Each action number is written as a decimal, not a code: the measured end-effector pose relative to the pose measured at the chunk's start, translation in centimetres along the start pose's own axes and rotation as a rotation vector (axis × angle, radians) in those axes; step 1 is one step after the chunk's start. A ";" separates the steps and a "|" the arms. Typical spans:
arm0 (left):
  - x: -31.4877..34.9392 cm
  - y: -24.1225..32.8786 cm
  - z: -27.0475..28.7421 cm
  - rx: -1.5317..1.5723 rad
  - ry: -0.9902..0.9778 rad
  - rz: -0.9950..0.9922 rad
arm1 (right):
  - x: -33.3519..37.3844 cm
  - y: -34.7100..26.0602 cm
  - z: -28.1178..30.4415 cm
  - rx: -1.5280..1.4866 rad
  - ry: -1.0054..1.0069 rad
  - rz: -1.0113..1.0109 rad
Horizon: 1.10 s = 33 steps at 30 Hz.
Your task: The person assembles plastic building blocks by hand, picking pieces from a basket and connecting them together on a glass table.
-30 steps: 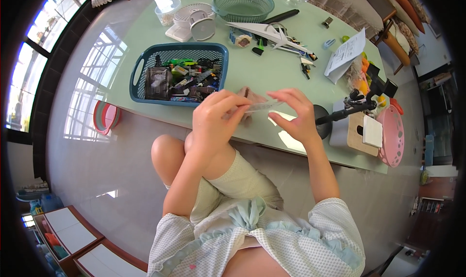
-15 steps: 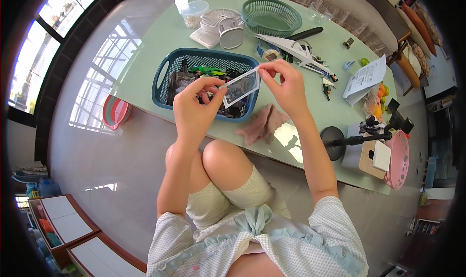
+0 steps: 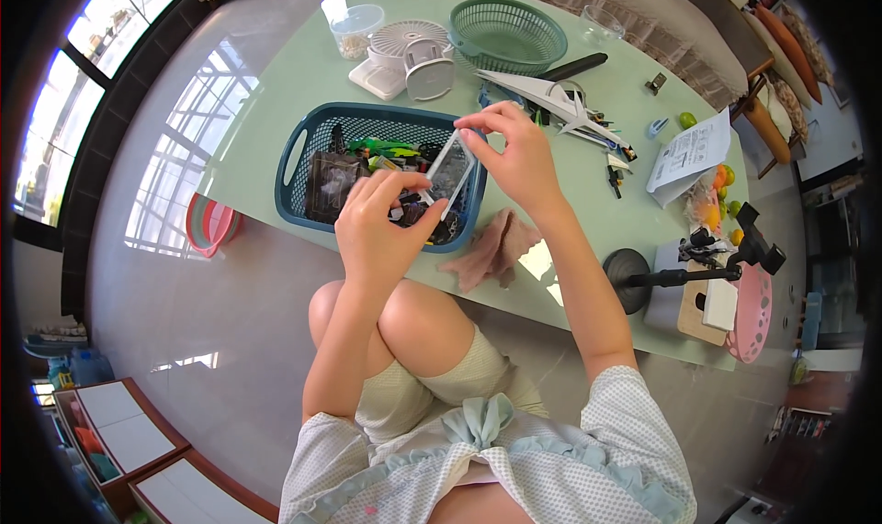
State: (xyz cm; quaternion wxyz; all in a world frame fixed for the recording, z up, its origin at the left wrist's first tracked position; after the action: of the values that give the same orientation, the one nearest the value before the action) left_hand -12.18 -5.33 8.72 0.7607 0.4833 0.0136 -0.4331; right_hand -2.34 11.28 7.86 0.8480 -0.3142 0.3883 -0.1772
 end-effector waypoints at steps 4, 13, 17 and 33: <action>0.5 1.1 0.2 -0.101 0.068 -0.043 | 0.5 -0.1 1.2 0.069 -0.003 -0.010; 1.8 5.8 -3.9 -0.028 0.026 -0.276 | 6.5 0.2 6.6 0.185 -0.020 -0.054; 3.4 7.6 -7.4 0.056 -0.084 -0.248 | 9.3 1.2 9.6 0.275 0.006 -0.157; 0.7 2.9 -20.7 -0.241 -0.269 -0.158 | 10.0 8.4 11.9 0.502 -0.058 -0.325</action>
State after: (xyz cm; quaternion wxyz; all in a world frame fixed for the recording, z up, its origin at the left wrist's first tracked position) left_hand -1.58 10.14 -0.47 0.7717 0.3238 0.0013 -0.5474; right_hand 13.68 16.72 2.73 0.8705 -0.1576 0.2525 -0.3920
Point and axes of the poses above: each hand's wrist, its own x-axis away from the middle knuckle, its own z-axis out of the back of the hand, y = z × x, the point moved 3 cm from there along -x, towards the middle knuckle, and after that the axes turned 6 degrees about z, right-handed, at the moved point
